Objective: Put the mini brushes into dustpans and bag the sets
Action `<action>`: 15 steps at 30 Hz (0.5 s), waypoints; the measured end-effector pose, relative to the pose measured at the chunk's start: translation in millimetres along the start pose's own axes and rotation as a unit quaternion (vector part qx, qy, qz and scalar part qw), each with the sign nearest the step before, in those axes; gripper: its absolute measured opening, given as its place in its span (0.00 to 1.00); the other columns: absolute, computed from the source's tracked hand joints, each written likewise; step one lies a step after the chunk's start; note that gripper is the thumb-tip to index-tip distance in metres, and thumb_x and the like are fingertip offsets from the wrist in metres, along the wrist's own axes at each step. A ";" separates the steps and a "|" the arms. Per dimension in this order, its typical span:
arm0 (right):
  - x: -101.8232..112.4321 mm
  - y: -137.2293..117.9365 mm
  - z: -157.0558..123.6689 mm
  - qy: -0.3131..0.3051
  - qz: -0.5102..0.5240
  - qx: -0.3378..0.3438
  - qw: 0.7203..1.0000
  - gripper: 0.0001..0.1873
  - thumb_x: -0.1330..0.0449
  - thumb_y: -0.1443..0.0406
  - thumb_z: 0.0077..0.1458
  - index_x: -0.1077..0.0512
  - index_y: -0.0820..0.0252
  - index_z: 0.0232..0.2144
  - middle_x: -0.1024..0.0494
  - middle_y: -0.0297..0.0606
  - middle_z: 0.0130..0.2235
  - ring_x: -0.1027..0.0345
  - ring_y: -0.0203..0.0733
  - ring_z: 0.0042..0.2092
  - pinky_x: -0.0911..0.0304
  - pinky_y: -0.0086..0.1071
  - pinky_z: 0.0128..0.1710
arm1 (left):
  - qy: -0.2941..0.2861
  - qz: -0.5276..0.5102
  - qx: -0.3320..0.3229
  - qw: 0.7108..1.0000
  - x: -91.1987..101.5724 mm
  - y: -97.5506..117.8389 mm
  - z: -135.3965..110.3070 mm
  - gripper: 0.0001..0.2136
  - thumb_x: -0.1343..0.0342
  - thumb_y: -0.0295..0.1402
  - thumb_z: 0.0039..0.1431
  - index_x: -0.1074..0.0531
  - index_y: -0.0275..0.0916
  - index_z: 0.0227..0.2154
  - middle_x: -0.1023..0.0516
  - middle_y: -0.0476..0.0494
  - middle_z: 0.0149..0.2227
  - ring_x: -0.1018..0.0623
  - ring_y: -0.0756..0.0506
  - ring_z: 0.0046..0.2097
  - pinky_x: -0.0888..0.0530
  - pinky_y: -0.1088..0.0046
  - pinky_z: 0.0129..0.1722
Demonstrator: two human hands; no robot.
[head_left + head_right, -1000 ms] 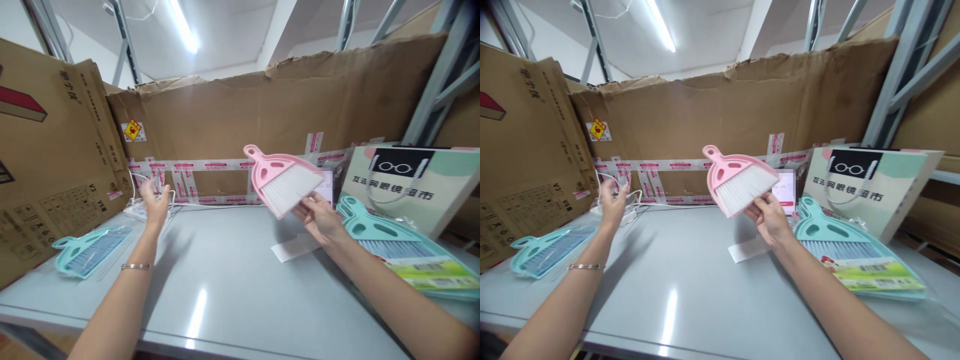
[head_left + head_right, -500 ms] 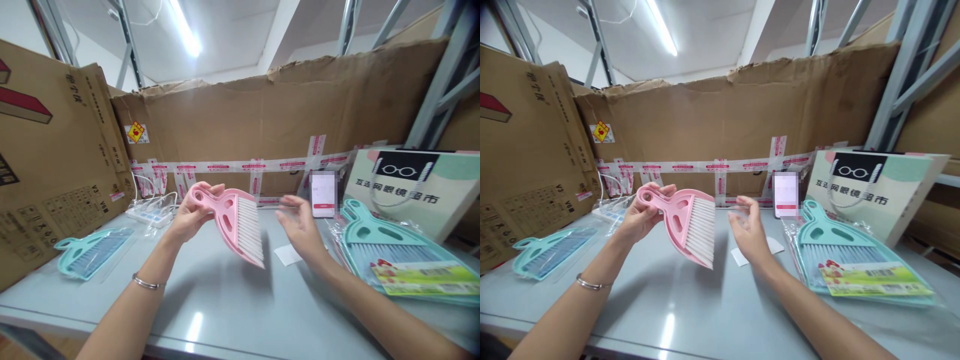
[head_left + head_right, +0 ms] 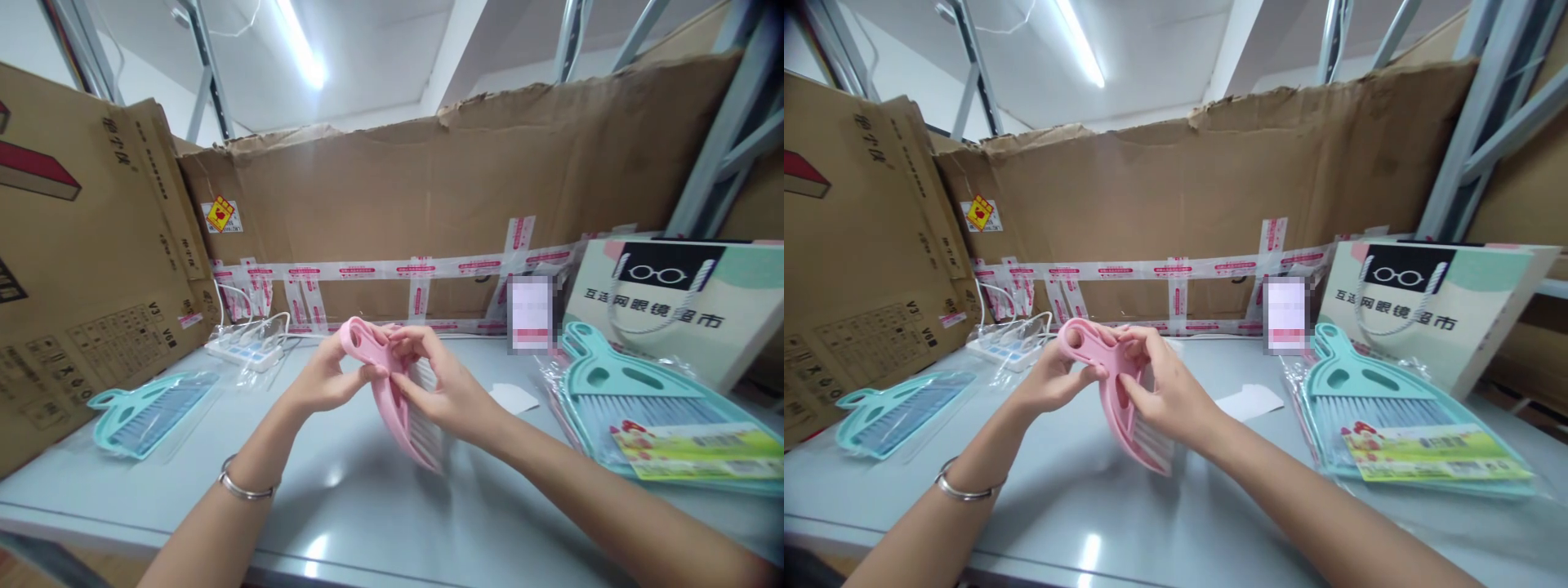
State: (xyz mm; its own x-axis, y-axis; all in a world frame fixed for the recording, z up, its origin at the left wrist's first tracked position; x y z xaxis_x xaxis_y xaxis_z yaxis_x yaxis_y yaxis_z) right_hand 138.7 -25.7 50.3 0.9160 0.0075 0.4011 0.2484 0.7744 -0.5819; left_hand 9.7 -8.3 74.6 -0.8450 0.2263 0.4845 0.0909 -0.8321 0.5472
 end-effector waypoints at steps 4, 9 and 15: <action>10.0 -10.2 7.7 0.007 -0.060 0.047 0.997 0.21 0.47 0.72 0.50 0.41 0.55 0.47 0.30 0.41 0.45 0.34 0.40 0.43 0.37 0.39 0.45 | 0.035 0.165 -0.019 0.986 23.3 16.7 -1.9 0.11 0.41 0.37 0.50 0.29 0.37 0.34 0.25 0.41 0.38 0.26 0.43 0.42 0.29 0.67 0.43; 54.3 -7.0 16.6 0.114 -0.168 0.084 0.976 0.18 0.47 0.69 0.52 0.36 0.54 0.47 0.29 0.39 0.40 0.33 0.42 0.41 0.37 0.40 0.44 | 0.186 0.281 0.047 0.941 84.8 14.0 -17.5 0.10 0.43 0.38 0.51 0.31 0.36 0.31 0.26 0.45 0.33 0.26 0.47 0.35 0.29 0.71 0.36; 20.9 33.1 4.9 -0.110 -0.241 0.164 0.950 0.09 0.48 0.66 0.53 0.28 0.53 0.33 0.25 0.37 0.31 0.32 0.39 0.33 0.35 0.33 0.34 | 0.099 0.348 0.082 0.929 71.6 -6.2 -41.1 0.13 0.40 0.39 0.46 0.32 0.38 0.33 0.24 0.43 0.35 0.25 0.44 0.39 0.29 0.68 0.39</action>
State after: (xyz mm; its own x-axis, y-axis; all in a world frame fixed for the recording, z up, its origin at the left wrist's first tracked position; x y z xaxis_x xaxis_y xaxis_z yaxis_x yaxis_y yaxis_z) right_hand 164.5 3.2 42.9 0.6246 -0.2935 0.7237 0.4778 0.8766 -0.0569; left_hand -73.0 -7.7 77.8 -0.6306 -0.4485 0.6334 0.7164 -0.6503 0.2527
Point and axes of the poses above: each hand's wrist, its own z-axis towards the middle knuckle, its own x-axis out of the back of the hand, y = z × x, the point moved 5 cm from there along z, towards the middle knuckle
